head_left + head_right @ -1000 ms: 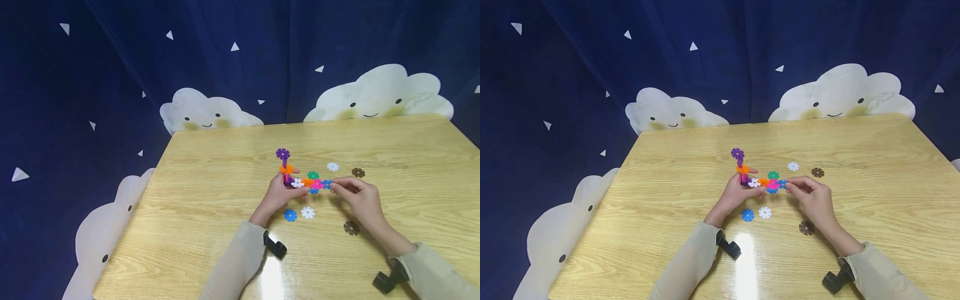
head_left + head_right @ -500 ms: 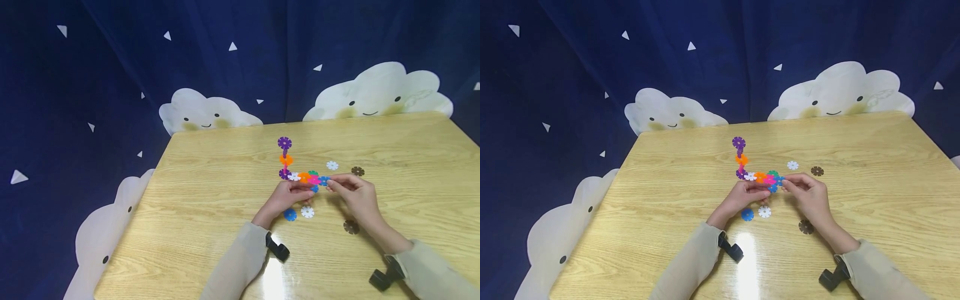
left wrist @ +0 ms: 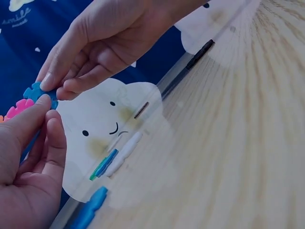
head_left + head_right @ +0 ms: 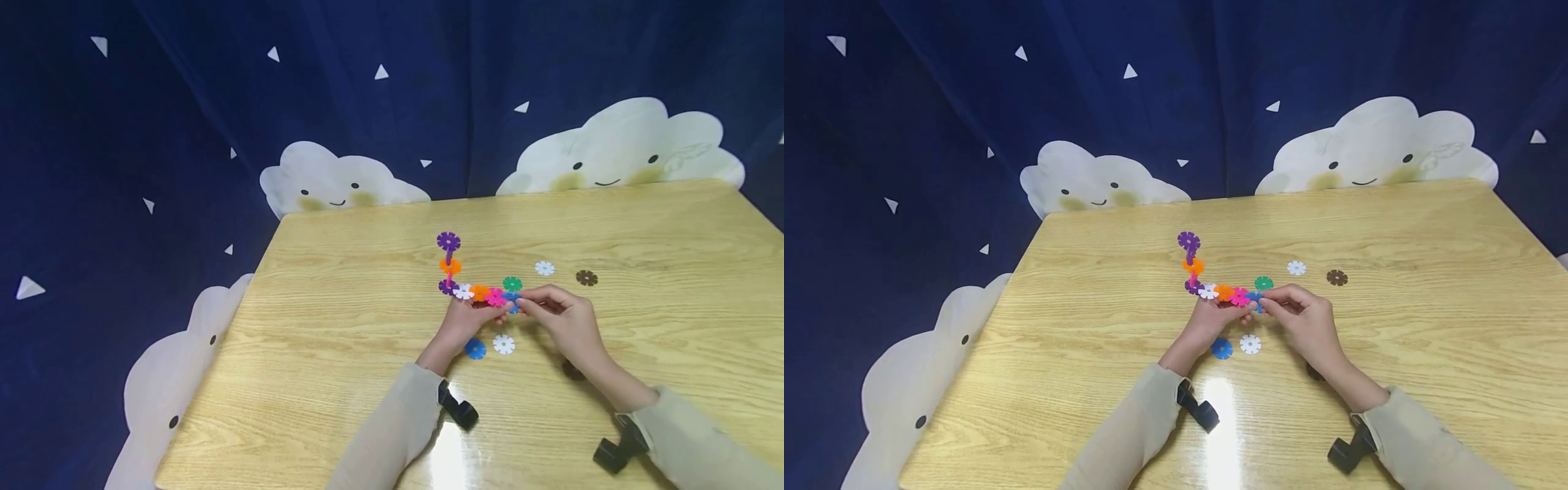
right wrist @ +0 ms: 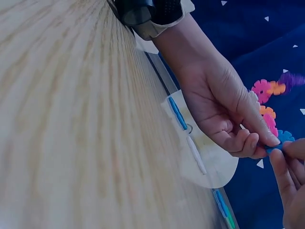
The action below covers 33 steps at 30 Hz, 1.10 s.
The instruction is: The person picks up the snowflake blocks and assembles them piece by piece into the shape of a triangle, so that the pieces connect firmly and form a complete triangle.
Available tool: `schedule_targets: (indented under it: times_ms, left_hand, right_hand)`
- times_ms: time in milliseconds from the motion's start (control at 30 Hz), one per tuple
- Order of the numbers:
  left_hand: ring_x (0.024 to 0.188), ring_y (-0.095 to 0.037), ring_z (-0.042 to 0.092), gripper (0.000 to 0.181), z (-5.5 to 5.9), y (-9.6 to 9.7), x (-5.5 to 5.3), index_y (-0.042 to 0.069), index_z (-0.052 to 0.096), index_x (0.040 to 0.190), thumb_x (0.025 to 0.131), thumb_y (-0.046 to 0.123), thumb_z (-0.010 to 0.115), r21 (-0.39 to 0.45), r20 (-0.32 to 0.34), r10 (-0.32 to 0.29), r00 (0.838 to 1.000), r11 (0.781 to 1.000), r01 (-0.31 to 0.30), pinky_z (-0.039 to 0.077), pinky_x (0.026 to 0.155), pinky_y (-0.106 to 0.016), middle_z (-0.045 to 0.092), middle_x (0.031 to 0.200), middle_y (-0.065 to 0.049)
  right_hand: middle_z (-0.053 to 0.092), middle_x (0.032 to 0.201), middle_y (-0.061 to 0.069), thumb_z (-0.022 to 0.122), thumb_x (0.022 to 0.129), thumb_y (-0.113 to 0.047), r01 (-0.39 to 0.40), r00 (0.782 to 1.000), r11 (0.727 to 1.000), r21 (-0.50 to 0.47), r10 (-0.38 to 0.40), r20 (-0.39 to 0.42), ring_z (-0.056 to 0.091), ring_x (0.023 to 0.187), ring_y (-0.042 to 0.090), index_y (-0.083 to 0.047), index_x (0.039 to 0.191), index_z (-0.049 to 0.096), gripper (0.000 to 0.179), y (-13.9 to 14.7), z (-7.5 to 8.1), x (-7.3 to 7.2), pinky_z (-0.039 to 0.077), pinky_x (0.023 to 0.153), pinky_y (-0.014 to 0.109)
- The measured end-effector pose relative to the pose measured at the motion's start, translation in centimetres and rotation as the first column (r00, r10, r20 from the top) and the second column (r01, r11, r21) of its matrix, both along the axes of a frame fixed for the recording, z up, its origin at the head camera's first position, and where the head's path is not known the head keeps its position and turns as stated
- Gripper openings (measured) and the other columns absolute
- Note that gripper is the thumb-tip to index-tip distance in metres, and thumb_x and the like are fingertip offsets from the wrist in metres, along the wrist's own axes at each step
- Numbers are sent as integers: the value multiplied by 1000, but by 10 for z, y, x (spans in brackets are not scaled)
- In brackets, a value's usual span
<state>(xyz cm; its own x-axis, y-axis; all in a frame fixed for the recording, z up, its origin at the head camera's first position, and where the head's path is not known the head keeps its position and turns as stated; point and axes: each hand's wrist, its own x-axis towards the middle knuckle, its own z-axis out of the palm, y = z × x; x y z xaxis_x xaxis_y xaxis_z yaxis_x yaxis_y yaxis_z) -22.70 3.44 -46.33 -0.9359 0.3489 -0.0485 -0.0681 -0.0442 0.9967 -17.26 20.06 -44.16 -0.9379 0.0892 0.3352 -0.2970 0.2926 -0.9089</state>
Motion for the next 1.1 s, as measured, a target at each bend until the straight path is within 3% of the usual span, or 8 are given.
schedule_targets:
  times_ms: [200,333,500,600,700,800,967,1100]
  left_hand:
    - [60,-7,66,18,3,1,0,0,73,94,82,13,79,-38,10,29,1000,999,-28,54,72,-19,72,85,-27]
    - [61,-7,66,17,5,1,1,3,74,90,81,16,80,-62,25,47,999,997,-46,54,77,-19,73,84,-25]
    - [65,-8,69,18,4,-1,2,4,75,88,80,20,81,-83,40,61,997,995,-58,53,85,-21,74,83,-21]
    - [66,-8,69,18,3,-2,2,5,75,87,80,21,81,-96,48,66,997,994,-61,52,86,-21,74,82,-20]
    - [66,-7,69,19,1,-3,3,6,75,86,80,22,81,-105,53,69,996,992,-63,52,86,-21,75,81,-18]
    - [65,-7,68,19,1,-3,3,5,75,86,80,22,81,-100,53,68,996,993,-63,53,85,-21,75,80,-18]
    - [65,-7,68,18,2,-4,3,6,75,86,80,22,81,-96,66,70,995,993,-63,52,86,-21,75,77,-16]
    - [64,-7,68,17,2,-4,3,5,74,88,81,20,80,-84,50,64,997,995,-60,53,85,-20,75,78,-17]
  right_hand:
    - [66,90,-32,71,88,-7,28,999,997,71,-26,-24,69,75,-4,2,104,72,18,8,0,0,54,67,10]
    - [64,88,-33,71,89,-10,107,994,984,140,-102,-42,65,71,-7,1,106,72,19,26,-1,-6,51,60,9]
    - [69,88,0,70,90,-12,217,976,912,349,-191,-108,49,72,-21,4,107,69,23,59,-5,-19,42,60,0]
    - [64,89,20,71,89,-11,246,969,854,459,-218,-115,45,73,-17,9,110,66,30,79,-8,-28,39,62,0]
    - [59,86,21,72,89,-17,227,970,804,549,-237,-54,48,74,4,13,114,62,40,94,-10,-34,38,64,16]
    - [51,83,20,70,91,-25,148,973,770,620,-225,47,43,73,24,17,119,57,52,102,-12,-39,34,62,28]
    - [48,82,20,69,91,-21,78,973,745,663,-201,111,41,74,27,18,113,61,45,108,-17,-44,32,61,31]
    - [52,84,22,71,89,-15,69,975,758,648,-190,119,46,76,28,17,107,62,38,109,-18,-47,33,63,30]
